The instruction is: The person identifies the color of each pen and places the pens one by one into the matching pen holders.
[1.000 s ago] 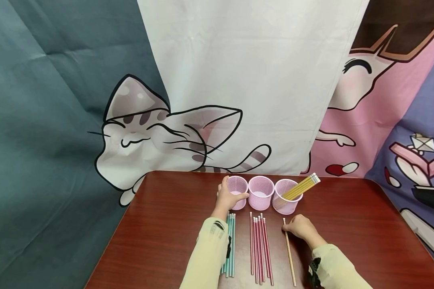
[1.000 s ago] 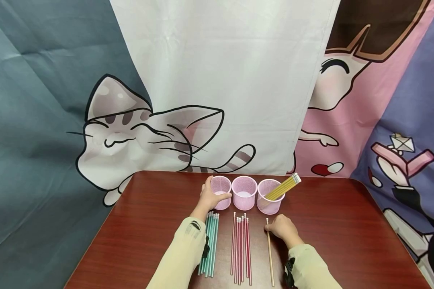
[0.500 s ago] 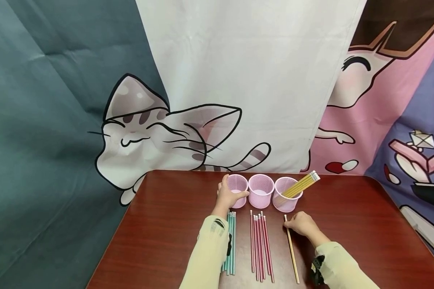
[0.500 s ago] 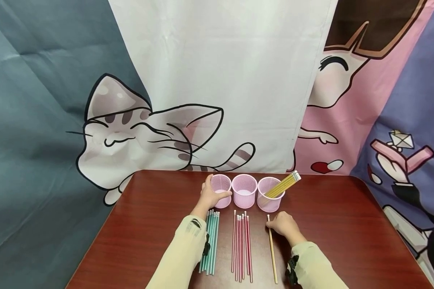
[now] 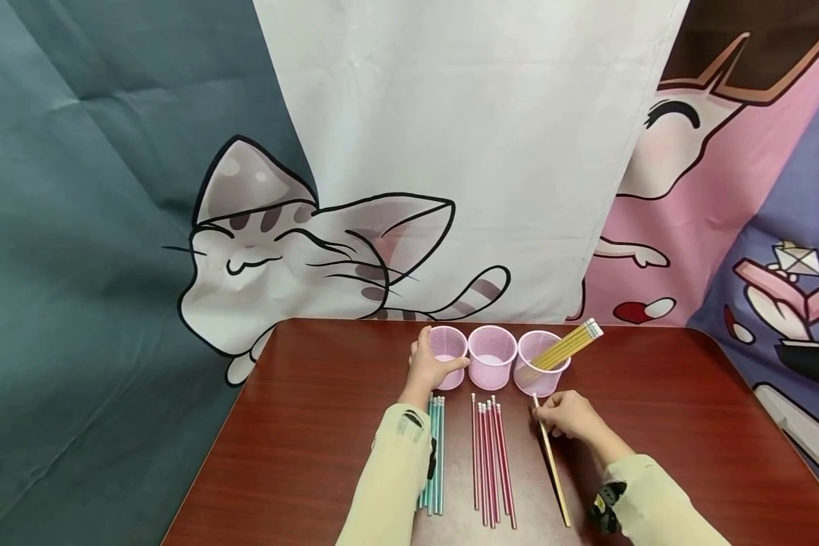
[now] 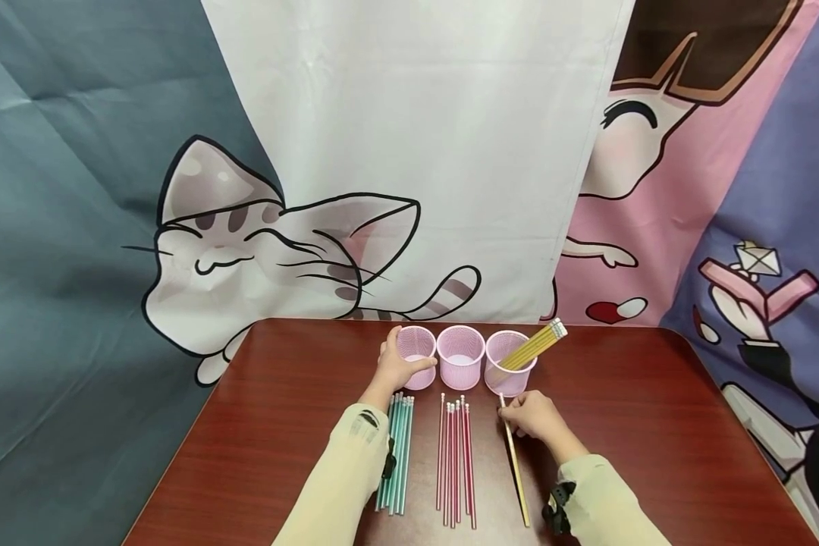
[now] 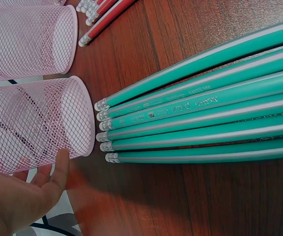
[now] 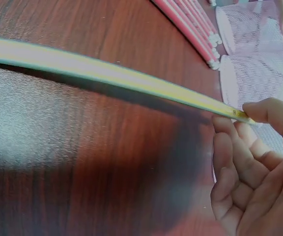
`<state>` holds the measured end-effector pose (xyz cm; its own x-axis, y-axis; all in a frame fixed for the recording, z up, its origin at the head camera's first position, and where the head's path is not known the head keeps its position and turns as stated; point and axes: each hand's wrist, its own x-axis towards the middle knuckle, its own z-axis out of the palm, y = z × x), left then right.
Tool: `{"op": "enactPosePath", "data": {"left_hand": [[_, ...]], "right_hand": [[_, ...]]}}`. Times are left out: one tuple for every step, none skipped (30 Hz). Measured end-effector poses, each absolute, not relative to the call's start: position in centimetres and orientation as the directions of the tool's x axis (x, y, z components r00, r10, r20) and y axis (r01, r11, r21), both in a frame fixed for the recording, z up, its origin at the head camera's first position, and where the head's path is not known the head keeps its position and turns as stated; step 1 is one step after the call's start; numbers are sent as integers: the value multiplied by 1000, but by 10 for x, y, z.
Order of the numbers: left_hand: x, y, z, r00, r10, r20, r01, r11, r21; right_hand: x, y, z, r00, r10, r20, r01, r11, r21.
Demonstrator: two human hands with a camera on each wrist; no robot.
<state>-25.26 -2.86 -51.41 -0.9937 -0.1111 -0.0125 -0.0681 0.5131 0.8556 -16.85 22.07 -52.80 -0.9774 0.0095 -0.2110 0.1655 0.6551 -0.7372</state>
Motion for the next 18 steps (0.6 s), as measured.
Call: {"op": "enactPosePath", "data": {"left_hand": [[-252,-29,-514,-994,-111,-13,-68,514,855],[-252,-29,-514,-994,-110,-15,-70,514,855],[-252,-29,-513,-994,-110,-16,-71,513,855],[-252,-29,-513,-994,-111,-16,-71,513,856],[-252,-29,-513,-994,-111,-18,-72,512,856],[-252,-29,-512,-994,-111,-19,-73,512,856],[-252,-29,-512,-994,-111,-19,-74,510,857],[-251,-29,-511,-994,-112,-20,-74,509,858],[-251,-29,-511,-994,-112,-20,-74,508,858],[-251,-29,-511,-994,-111,-20,-74,508,858],[-251,-29,-511,-994,-110,-20,-74,509,857],[-251,-29,-511,-994,-111,-19,-73,510,857],[-251,-29,-511,-994,-111,-19,-73,509,857],[-251,-29,-511,-994,-110,-19,-73,512,856],[-251,-29,-511,-994,-109,-19,-73,514,854],[-251,-29,-511,-994,-109,-19,-73,515,854],[-251,-29,-512,-994,-108,-18,-72,516,853],[-251,-29,-511,-994,-108,-18,-71,516,854]], "right_hand": [[-168,221,-526,-979,0,-203,155,647,-747],[-168,222,-524,-981,-9,-195,144,637,-757],[-168,222,-523,-983,-19,-185,132,630,-765],[-168,223,-521,-984,-27,-176,121,622,-773],[-169,223,-519,-986,-43,-160,99,623,-776],[-169,224,-518,-987,-48,-152,90,620,-779],[-169,225,-517,-988,-54,-141,77,623,-779],[-169,225,-515,-989,-57,-134,69,624,-778],[-169,226,-514,-990,-62,-126,59,629,-775],[-169,226,-513,-991,-62,-118,53,630,-775],[-169,227,-512,-992,-64,-112,47,631,-775],[-169,227,-510,-992,-57,-111,51,627,-777],[-168,227,-509,-993,-63,-104,42,624,-780],[-168,228,-507,-993,-67,-100,37,620,-783],[-168,228,-506,-993,-67,-99,37,616,-787],[-168,228,-505,-993,-61,-100,42,610,-791],[-168,228,-503,-993,-57,-101,46,605,-795],[-168,228,-501,-993,-61,-98,42,600,-799]]}}
